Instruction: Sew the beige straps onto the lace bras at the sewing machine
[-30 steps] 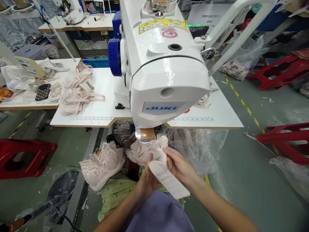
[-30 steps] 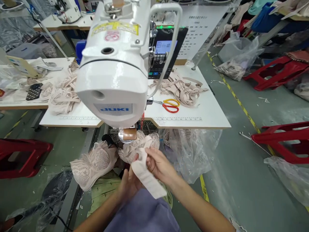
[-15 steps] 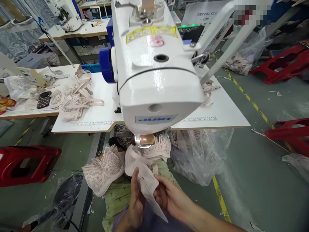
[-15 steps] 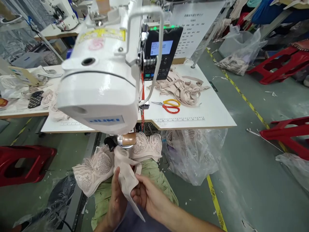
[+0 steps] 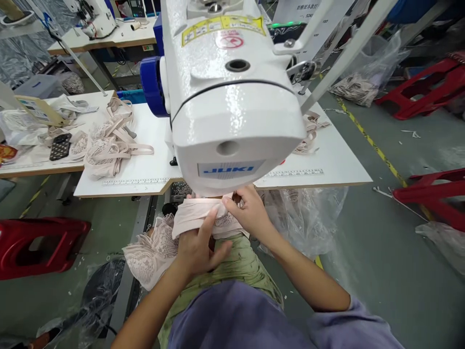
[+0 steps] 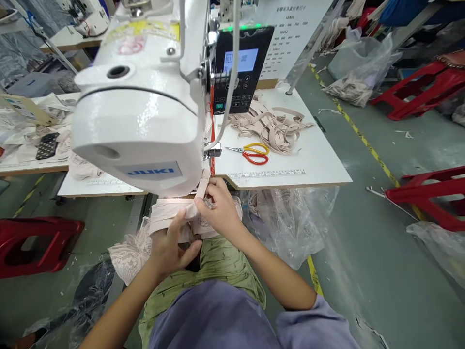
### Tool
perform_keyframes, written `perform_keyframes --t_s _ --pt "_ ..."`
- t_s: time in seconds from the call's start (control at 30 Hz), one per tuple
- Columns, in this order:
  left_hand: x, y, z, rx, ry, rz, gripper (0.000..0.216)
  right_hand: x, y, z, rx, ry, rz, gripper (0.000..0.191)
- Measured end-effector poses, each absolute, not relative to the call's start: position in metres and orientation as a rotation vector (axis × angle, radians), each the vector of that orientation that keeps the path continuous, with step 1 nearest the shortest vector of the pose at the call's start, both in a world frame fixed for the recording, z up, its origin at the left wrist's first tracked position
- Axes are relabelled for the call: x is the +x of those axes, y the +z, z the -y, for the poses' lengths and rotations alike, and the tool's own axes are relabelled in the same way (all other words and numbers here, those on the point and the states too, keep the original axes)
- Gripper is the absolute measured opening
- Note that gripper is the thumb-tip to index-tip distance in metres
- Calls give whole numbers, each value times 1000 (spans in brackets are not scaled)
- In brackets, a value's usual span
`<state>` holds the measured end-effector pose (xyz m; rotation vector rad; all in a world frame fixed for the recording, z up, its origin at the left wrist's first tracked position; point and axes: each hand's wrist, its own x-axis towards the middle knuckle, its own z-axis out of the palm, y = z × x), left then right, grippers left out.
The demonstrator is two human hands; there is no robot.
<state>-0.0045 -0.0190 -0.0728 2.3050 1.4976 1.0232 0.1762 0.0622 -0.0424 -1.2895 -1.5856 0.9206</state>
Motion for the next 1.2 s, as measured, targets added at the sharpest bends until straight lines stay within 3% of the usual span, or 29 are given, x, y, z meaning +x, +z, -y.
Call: perform_keyframes --t_s 0.13,0.23,0.57,1.2 --pt "1 -66 13 2538 799 -1622 83 174 -56 -68 -1194 1306 1306 22" --pt "6 -60 19 2553 678 -1713 78 175 -58 -75 -1118 1469 1212 20" --pt "5 -39 15 2350 517 -1740 64 178 -55 -119 -1110 876 1788 10" --pt "0 -33 11 2320 409 -1742 58 177 -46 -121 -1102 865 1829 11"
